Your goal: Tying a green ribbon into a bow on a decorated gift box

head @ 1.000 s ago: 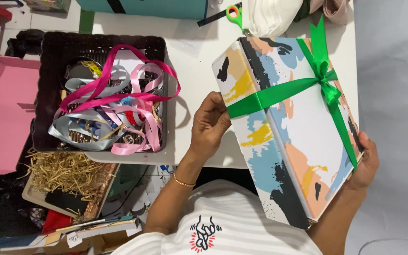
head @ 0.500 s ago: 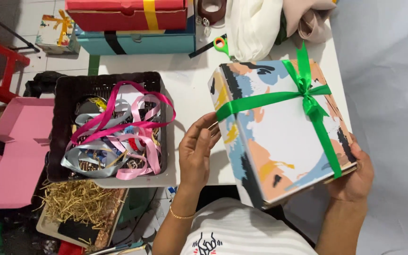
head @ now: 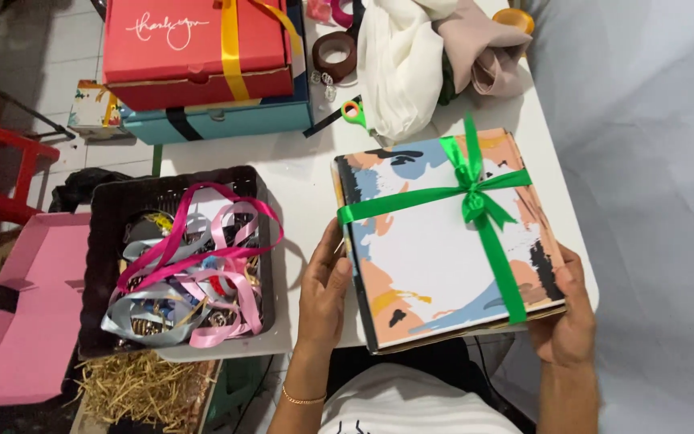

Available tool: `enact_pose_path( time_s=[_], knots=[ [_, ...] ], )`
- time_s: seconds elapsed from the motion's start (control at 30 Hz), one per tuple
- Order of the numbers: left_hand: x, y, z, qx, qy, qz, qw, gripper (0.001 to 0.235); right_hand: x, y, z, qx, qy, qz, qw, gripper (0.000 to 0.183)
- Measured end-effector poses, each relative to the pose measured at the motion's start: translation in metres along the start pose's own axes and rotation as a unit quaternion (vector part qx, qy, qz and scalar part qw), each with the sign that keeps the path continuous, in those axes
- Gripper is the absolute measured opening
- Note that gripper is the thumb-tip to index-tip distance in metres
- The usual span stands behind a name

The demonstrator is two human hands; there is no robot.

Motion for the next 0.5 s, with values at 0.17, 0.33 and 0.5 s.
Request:
enact_pose_path(
  time_s=[0.17,0.33,0.5],
  knots=[
    [0.001,0.01,0.006,-0.041,-0.083,0.071,0.993,0.09,-0.009,0.004,-0.017,-0.046,-0.031,-0.014,0.998,0.053],
    [-0.003,0.021,0.006,-0.074,-0.1,0.068,0.99,0.09,-0.012,0.005,-0.024,-0.07,-0.032,-0.037,0.996,0.057],
    [-0.006,0.001,-0.002,0.085,-0.049,-0.048,0.994,0.086,-0.014,0.001,-0.021,-0.099,-0.055,-0.07,0.991,0.057]
  ],
)
Point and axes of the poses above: each hand's wrist, its own x-axis towards the middle knuckle, its own z-axis out of the back of the hand, y = z × x, the point moved 8 cm from there along x, towards the middle knuckle, and after that the axes turned 9 degrees about -z, right-handed, at the moved point
